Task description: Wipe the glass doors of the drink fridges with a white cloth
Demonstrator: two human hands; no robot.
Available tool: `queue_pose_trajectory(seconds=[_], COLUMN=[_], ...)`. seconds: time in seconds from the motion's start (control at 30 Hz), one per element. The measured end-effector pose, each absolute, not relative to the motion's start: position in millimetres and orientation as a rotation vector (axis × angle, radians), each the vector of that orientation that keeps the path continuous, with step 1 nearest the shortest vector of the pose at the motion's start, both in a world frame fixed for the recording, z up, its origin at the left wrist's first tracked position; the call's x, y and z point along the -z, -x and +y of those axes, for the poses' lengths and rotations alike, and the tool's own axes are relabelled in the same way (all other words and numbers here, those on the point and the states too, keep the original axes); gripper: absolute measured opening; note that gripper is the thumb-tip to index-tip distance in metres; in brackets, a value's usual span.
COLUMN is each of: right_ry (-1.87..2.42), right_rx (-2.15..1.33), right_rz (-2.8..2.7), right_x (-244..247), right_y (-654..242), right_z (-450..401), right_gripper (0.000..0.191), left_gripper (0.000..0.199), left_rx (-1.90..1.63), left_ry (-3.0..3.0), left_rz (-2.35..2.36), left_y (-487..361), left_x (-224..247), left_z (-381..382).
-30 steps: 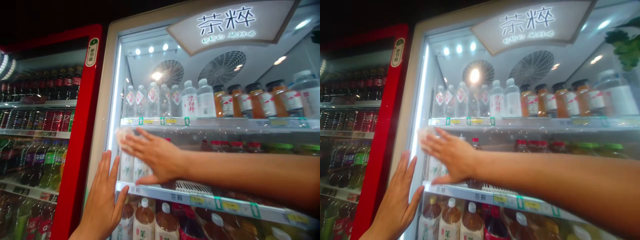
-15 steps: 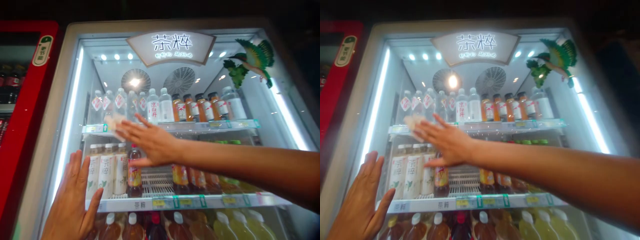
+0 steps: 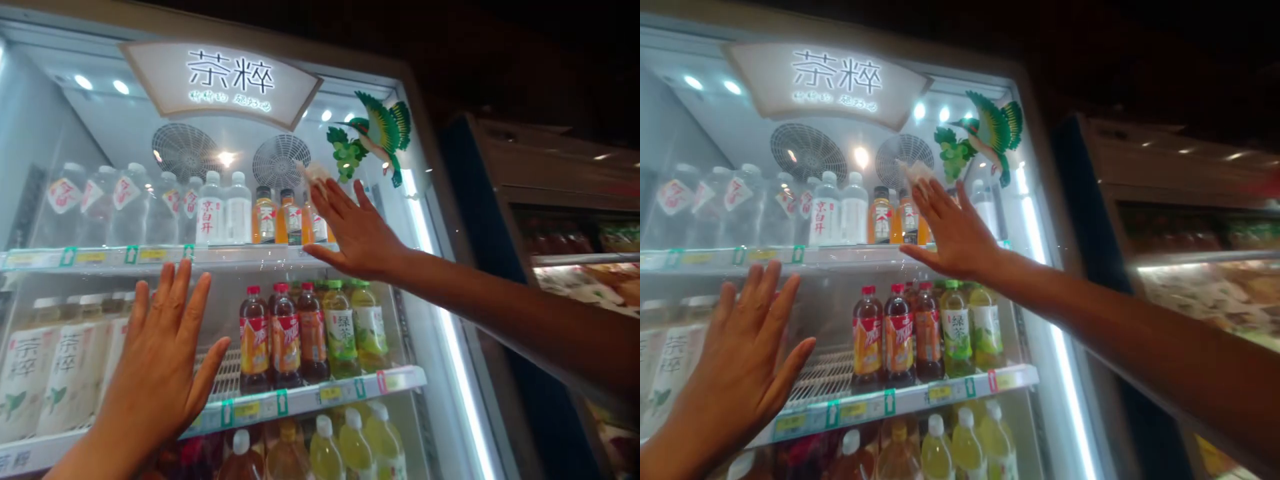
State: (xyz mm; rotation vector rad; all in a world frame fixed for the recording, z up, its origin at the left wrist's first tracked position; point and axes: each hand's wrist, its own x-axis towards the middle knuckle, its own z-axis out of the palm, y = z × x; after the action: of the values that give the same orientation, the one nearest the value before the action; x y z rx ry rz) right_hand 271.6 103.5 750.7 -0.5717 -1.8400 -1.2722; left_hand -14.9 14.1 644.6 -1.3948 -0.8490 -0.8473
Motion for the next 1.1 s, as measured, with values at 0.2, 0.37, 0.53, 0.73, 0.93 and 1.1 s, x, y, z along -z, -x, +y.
queue_pose_trajectory(seconds=[0.2,0.37,0.53,0.73,0.93,1.1], right_ry=[0.237,0.725,0.301,0.814,0.384,0.595], right_rx=[1.391,1.131,1.281,1.096,1.32,1.124], right_rz=[-2.1,-1.786,-2.174,-1.671,-2.018,-1.761], right_x=[-706.3,-710.6,-661.2,-712.1,-685.6,-672.0], right_y=[-328.6,-383.2,-387.2,-426.8,-395.1,-368.8], right_z=[115.2,128.6,128.7,144.8,135.5,134.8], right_gripper=[0.103,0.105,0.108,0.103,0.109,0.106], left_gripper=[0.076,0.076,0.077,0.074,0.075,0.076], left_rx=[0.851,0.866,0.859,0.864,0.84,0.826], left_ry=[1.442,1.466,1.469,1.453,1.442,1.466], left_rz=[-0.814,-0.764,-0.767,-0.779,-0.828,-0.9], left_y=[-40.9,-72.7,-92.8,-87.5,-73.5,-59.6], left_x=[-647.3,-639.7,-635.5,-630.1,-626.2,-614.9], left_z=[31.3,42.4,46.2,41.7,42.2,32.2])
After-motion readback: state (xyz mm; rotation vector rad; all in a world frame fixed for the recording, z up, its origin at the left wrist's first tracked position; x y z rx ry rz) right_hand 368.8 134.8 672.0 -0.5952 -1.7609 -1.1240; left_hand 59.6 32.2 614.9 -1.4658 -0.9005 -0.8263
